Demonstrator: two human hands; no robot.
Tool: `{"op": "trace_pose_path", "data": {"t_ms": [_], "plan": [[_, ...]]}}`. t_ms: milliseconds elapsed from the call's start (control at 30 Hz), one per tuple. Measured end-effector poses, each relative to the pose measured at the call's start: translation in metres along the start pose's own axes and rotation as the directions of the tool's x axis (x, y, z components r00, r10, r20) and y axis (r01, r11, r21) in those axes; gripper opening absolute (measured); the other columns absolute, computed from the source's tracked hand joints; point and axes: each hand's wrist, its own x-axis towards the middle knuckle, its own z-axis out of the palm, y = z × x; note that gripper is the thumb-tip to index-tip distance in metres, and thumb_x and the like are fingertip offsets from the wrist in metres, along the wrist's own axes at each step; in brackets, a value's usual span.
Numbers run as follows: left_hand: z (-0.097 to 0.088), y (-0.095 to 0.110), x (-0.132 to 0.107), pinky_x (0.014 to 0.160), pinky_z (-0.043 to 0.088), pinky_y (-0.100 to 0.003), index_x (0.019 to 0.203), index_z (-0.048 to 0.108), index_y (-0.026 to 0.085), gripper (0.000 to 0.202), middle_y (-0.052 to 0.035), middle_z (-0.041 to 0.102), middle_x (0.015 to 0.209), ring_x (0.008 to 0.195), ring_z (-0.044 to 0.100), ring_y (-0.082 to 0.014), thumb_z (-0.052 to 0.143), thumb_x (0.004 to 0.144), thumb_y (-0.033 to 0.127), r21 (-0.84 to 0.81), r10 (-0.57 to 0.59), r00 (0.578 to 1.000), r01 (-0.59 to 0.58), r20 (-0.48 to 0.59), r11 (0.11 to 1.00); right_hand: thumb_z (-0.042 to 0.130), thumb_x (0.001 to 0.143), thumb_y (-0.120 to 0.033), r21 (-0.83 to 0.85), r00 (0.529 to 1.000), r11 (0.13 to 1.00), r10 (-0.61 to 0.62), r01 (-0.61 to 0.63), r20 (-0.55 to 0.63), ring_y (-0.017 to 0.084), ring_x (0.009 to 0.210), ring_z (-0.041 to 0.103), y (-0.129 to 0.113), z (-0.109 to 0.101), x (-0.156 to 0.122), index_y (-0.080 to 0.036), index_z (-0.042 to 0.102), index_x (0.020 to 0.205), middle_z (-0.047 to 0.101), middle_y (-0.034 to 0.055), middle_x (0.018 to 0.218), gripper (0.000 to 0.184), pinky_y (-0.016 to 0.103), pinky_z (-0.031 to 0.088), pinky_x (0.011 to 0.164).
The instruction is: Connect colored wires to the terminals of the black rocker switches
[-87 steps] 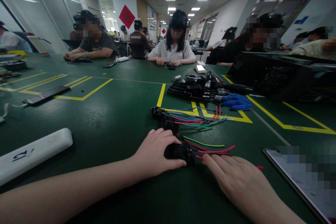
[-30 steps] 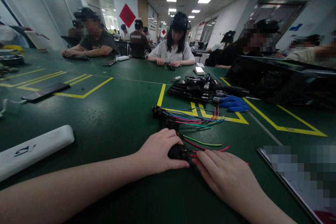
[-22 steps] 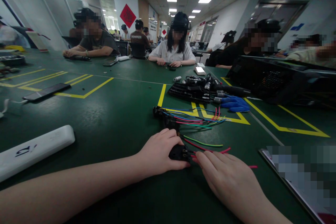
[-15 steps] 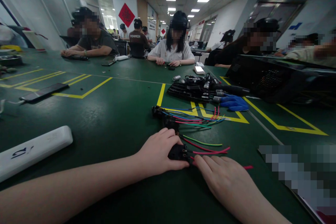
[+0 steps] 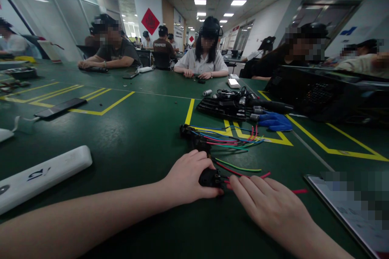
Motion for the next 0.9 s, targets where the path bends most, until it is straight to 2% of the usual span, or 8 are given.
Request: {"op": "trace_pose_path", "data": {"t_ms": [233,400,600,800,900], "plan": [[-0.002,0.001,0.000,0.086,0.047,-0.041,0.094,0.066,0.017,0.040,-0.0051,0.061,0.097,0.094,0.056,-0.0254,0.080,0.073,0.048,-0.021,-0.003,1.000,0.004,0.016,1.000,0.046,0.078,0.003,0.101,0.993,0.990,0.091,-0.098,0.071,0.014,0.056,0.059,-0.014,0.013,-0.014,-0.015,0.062,0.099,0.069,0.0018,0.071,0.031,0.029,0.037,0.057],[-0.001,0.000,-0.001,0.088,0.047,-0.043,0.096,0.066,0.018,0.040,-0.0049,0.061,0.098,0.095,0.056,-0.0260,0.080,0.073,0.049,-0.032,-0.005,1.000,0.006,0.018,0.999,0.049,0.079,0.001,0.134,0.993,0.987,0.075,-0.087,0.096,0.013,0.056,0.060,-0.013,0.017,-0.014,-0.015,0.061,0.099,0.069,0.0007,0.072,0.028,0.029,0.037,0.055],[-0.002,0.001,-0.001,0.089,0.046,-0.043,0.097,0.066,0.017,0.041,-0.0049,0.061,0.098,0.096,0.056,-0.0260,0.080,0.073,0.048,-0.023,-0.004,1.000,0.005,0.016,1.000,0.049,0.080,0.000,0.160,0.997,0.986,0.042,-0.053,0.071,0.013,0.054,0.059,-0.005,0.017,-0.011,-0.017,0.061,0.094,0.067,-0.0009,0.067,0.025,0.029,0.036,0.053],[-0.003,0.003,-0.001,0.087,0.046,-0.041,0.094,0.066,0.019,0.039,-0.0039,0.060,0.096,0.095,0.055,-0.0260,0.080,0.072,0.048,-0.029,-0.022,0.999,0.023,0.029,0.999,0.045,0.083,0.000,0.030,0.999,0.999,-0.027,0.027,0.017,0.014,0.058,0.057,0.007,0.001,0.001,-0.015,0.064,0.096,0.068,0.0022,0.071,0.027,0.031,0.037,0.057],[-0.003,0.003,-0.001,0.086,0.046,-0.040,0.094,0.066,0.019,0.039,-0.0036,0.060,0.096,0.094,0.055,-0.0254,0.081,0.072,0.048,-0.018,-0.022,0.999,0.023,0.025,1.000,0.046,0.085,-0.003,-0.016,1.000,1.000,-0.022,0.022,0.003,0.014,0.058,0.055,0.007,-0.002,0.005,-0.016,0.065,0.094,0.067,0.0020,0.070,0.025,0.032,0.036,0.057]]}}
